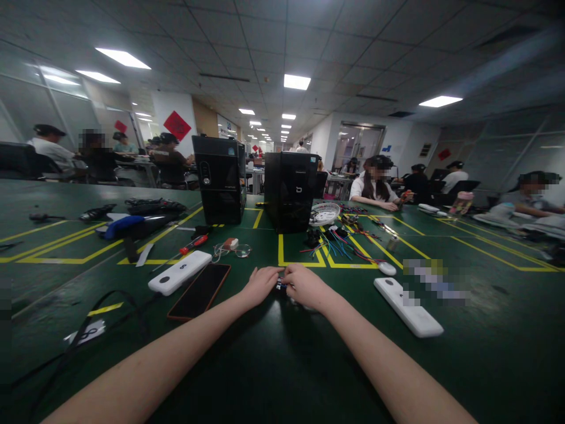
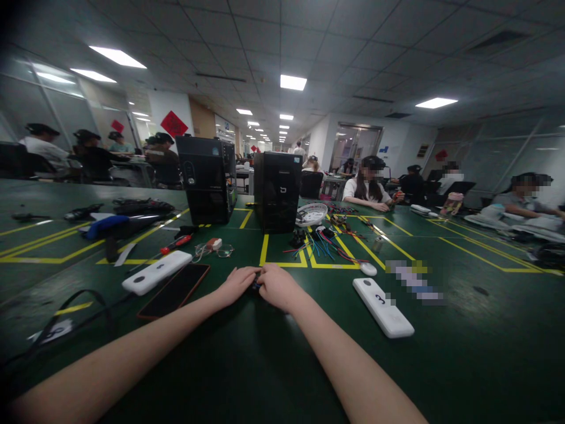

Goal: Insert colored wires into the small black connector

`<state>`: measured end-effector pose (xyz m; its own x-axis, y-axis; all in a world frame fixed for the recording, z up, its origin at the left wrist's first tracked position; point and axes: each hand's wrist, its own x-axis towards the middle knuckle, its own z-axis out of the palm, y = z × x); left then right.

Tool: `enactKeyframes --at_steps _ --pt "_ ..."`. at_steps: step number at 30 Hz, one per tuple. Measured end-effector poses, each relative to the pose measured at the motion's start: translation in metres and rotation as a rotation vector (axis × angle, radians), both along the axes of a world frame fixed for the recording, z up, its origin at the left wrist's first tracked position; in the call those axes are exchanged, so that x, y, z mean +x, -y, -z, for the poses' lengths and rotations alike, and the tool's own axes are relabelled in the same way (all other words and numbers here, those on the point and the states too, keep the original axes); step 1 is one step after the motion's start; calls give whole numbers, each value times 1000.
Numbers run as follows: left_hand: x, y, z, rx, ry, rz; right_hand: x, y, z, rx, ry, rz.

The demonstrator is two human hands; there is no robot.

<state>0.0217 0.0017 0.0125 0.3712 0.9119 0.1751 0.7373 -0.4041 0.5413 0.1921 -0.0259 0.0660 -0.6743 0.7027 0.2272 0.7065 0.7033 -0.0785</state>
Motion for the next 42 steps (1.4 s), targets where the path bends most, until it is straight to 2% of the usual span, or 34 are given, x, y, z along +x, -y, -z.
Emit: enactKeyframes --at_steps 4,8,14,18,26,31,37,42 --pt "-4 -4 4 14 133 4 -1 1 2 28 -41 25" --pt "-9 -5 8 33 274 49 -6 0 11 6 -77 24" --pt "-12 5 1 90 197 116 -11 -3 23 -21 -62 51" --pt "-12 8 -2 91 159 120 -10 -4 22 -24 -73 77" --pt "-13 6 4 95 206 120 -5 -4 17 -55 -71 127" --pt "-16 4 7 113 195 102 -6 -7 17 -4 -102 94" --pt "-13 0 10 132 172 116 -11 -6 25 69 -145 55" --pt "-10 1 9 145 178 122 -14 -3 33 124 -188 108"
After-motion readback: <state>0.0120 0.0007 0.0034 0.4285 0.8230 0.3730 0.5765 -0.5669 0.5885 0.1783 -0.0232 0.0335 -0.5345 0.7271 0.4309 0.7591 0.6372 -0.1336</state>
